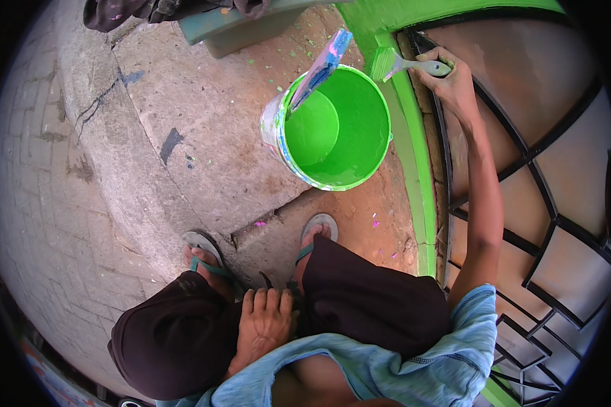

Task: The person wipes the wall base with a cloth, then uses a paintbrush to apply bright green paint along the bottom edge of a wall and metal frame. The person repeatedly dips the brush into a green bucket and paints the base area.

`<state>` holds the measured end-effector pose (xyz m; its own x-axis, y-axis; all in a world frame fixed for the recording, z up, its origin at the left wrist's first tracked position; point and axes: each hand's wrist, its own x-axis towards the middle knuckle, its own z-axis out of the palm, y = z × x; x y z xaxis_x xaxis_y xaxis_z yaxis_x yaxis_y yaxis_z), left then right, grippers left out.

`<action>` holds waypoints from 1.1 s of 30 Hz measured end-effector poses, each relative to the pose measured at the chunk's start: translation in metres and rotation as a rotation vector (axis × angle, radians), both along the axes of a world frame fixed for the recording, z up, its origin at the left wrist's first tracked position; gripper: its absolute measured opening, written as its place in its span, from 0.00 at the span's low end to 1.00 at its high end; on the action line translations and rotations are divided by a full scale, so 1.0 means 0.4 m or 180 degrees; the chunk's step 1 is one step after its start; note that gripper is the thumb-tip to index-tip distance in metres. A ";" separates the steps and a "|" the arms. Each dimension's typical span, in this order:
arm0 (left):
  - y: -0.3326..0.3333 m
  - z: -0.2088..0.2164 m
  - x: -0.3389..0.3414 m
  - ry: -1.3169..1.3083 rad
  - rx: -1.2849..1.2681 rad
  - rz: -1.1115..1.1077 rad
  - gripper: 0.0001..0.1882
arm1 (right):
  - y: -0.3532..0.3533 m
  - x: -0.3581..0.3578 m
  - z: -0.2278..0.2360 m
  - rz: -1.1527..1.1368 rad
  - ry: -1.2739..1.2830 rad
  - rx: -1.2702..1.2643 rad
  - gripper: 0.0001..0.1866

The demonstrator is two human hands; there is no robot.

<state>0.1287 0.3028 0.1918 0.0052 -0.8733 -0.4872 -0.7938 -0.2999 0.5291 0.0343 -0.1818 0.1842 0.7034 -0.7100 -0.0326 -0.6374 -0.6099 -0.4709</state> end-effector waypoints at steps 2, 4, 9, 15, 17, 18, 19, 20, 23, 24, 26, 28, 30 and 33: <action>-0.003 0.004 0.004 -0.0017 0.0017 -0.0024 0.26 | 0.025 -0.007 0.001 0.0146 0.0111 -0.0394 0.12; 0.000 0.004 0.003 -0.0019 0.0011 0.0009 0.26 | 0.076 -0.007 0.006 0.0395 0.0353 -0.1064 0.12; 0.008 0.000 -0.002 -0.0022 -0.0001 0.0074 0.27 | 0.198 -0.059 -0.053 -0.0526 0.0095 -0.0592 0.10; 0.011 -0.007 0.001 -0.0075 0.0029 -0.0043 0.27 | 0.252 -0.197 -0.160 -0.1256 -0.1223 0.0172 0.18; 0.015 -0.010 -0.002 -0.0144 0.0064 -0.0062 0.27 | 0.260 -0.209 -0.159 -0.1514 -0.1536 0.0572 0.19; 0.015 -0.009 0.000 -0.0135 0.0095 -0.0043 0.27 | 0.259 -0.218 -0.158 -0.1643 -0.1654 0.0745 0.19; 0.012 -0.006 0.001 -0.0107 0.0110 -0.0039 0.27 | 0.256 -0.229 -0.151 -0.1784 -0.1760 0.0895 0.19; 0.009 -0.003 0.003 -0.0079 0.0126 -0.0031 0.27 | 0.246 -0.231 -0.148 -0.1903 -0.2141 0.1173 0.20; 0.005 0.000 0.002 -0.0045 0.0145 -0.0048 0.26 | 0.224 -0.221 -0.120 -0.1863 -0.2008 0.1054 0.18; 0.004 0.000 0.002 -0.0034 0.0154 -0.0049 0.26 | 0.218 -0.205 -0.104 -0.1645 -0.1749 0.0718 0.16; 0.002 0.002 0.003 -0.0033 0.0171 -0.0059 0.26 | 0.192 -0.173 -0.081 -0.1365 -0.1372 0.0445 0.16; 0.006 0.001 0.002 -0.0080 0.0141 -0.0062 0.26 | 0.167 -0.136 -0.060 -0.1171 -0.0986 0.0253 0.15; 0.009 0.001 0.001 -0.0104 0.0117 -0.0057 0.26 | 0.133 -0.114 -0.052 -0.1185 -0.0746 0.0580 0.14; 0.012 0.001 0.002 -0.0093 0.0110 -0.0030 0.26 | 0.112 -0.076 -0.023 -0.0938 -0.0290 0.0420 0.12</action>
